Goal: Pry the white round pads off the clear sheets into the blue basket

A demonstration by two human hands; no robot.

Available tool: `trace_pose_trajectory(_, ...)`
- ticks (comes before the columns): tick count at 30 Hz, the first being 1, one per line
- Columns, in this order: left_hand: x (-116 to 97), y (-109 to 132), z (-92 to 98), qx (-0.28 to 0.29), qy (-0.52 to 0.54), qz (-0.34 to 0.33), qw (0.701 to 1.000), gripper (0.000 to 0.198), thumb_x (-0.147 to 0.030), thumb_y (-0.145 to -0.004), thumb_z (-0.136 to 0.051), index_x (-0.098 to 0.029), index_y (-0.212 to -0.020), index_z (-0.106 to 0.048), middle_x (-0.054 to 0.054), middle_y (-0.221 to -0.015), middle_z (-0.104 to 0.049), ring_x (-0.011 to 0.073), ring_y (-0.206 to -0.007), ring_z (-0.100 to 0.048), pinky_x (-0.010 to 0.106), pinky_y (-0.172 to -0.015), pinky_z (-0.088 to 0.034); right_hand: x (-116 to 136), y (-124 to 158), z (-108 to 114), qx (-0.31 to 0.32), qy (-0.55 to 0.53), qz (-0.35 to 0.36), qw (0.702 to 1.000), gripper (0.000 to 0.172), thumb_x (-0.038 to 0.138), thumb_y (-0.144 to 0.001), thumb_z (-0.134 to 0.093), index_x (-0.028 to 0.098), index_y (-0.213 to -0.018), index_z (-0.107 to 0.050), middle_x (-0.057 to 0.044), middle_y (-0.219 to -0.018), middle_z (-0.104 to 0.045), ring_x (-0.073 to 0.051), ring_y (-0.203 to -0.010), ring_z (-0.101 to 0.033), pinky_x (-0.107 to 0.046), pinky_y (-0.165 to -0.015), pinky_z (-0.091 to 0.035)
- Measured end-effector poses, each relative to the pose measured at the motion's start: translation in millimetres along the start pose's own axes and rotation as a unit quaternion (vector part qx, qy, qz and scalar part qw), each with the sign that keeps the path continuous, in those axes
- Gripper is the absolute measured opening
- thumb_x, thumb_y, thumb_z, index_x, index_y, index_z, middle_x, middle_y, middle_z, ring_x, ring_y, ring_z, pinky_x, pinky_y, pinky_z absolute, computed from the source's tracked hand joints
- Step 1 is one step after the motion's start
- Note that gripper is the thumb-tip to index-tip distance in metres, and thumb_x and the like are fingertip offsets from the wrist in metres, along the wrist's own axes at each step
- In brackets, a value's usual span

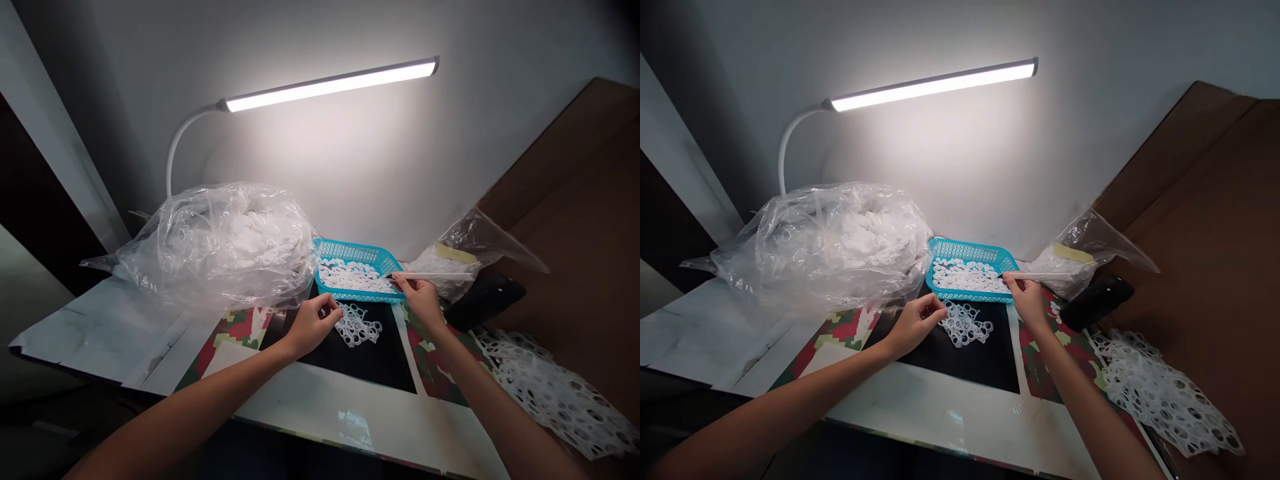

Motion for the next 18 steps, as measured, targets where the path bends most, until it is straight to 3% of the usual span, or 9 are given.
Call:
trace_pose_trajectory(6, -3, -2, 4.6, -0.015, 0.002, -0.012, 1.0, 0.021, -0.032, -0.083, -0.051, -0.016, -0.07, -0.054, -0.002, -0.067, -0.053, 0.0104, -0.063, -0.046, 0.023, -0.059, -0.034, 16, 10, -3, 0.038, 0.001, 0.002, 0.999, 0.037, 0.05, -0.079, -0.058, 0.015, -0.09, -0.066, -0.007, -0.092, -0.068, -0.02, -0.084, -0.063, -0.035, -0.078, -0.049)
trace_pose_trajectory(9, -5, -4, 9.8, -0.03, 0.006, -0.022, 0.999, 0.026, -0.035, -0.087, -0.045, -0.016, -0.072, -0.054, -0.002, -0.069, -0.052, 0.01, -0.063, -0.045, 0.023, -0.059, -0.034, 30, 33, -25, 0.157, -0.018, -0.006, 0.987, 0.035, 0.05, -0.076, -0.062, 0.017, -0.085, -0.069, -0.007, -0.092, -0.068, -0.019, -0.08, -0.063, -0.031, -0.07, -0.051)
trace_pose_trajectory(11, -7, -6, 12.5, -0.037, 0.008, -0.028, 0.999, 0.029, -0.037, -0.088, -0.042, -0.016, -0.072, -0.054, -0.002, -0.067, -0.051, 0.0096, -0.06, -0.043, 0.022, -0.057, -0.033, 33, 57, -46, 0.265, -0.027, -0.026, 0.964, 0.033, 0.049, -0.071, -0.067, 0.017, -0.08, -0.071, -0.008, -0.094, -0.069, -0.019, -0.074, -0.064, -0.03, -0.061, -0.052)
trace_pose_trajectory(13, -7, -7, 13.8, -0.041, 0.008, -0.032, 0.999, 0.03, -0.038, -0.088, -0.042, -0.016, -0.072, -0.055, -0.003, -0.065, -0.049, 0.0094, -0.058, -0.042, 0.022, -0.055, -0.032, 29, 77, -60, 0.329, -0.029, -0.046, 0.943, 0.029, 0.045, -0.066, -0.073, 0.017, -0.075, -0.073, -0.008, -0.096, -0.069, -0.02, -0.076, -0.064, -0.03, -0.061, -0.053)
trace_pose_trajectory(15, -7, -6, 14.0, -0.041, 0.004, -0.036, 0.999, 0.03, -0.039, -0.088, -0.042, -0.016, -0.072, -0.055, -0.003, -0.064, -0.049, 0.0094, -0.057, -0.041, 0.023, -0.055, -0.032, 21, 88, -65, 0.338, -0.031, -0.063, 0.938, 0.032, 0.047, -0.069, -0.07, 0.017, -0.079, -0.073, -0.007, -0.089, -0.069, -0.019, -0.073, -0.064, -0.031, -0.062, -0.053)
trace_pose_trajectory(18, -7, -5, 14.1, -0.039, -0.004, -0.041, 0.998, 0.03, -0.039, -0.088, -0.043, -0.016, -0.072, -0.055, -0.003, -0.065, -0.05, 0.0098, -0.059, -0.044, 0.023, -0.057, -0.034, 12, 88, -52, 0.292, -0.038, -0.081, 0.952, 0.037, 0.051, -0.071, -0.067, 0.016, -0.082, -0.072, -0.007, -0.083, -0.068, -0.019, -0.072, -0.063, -0.033, -0.066, -0.053)
Point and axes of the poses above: each hand's wrist, its own y-axis away from the middle knuckle, its own z-axis out of the back of the hand, x = y × z, the point moved 7 cm from there along -y, towards the middle knuckle
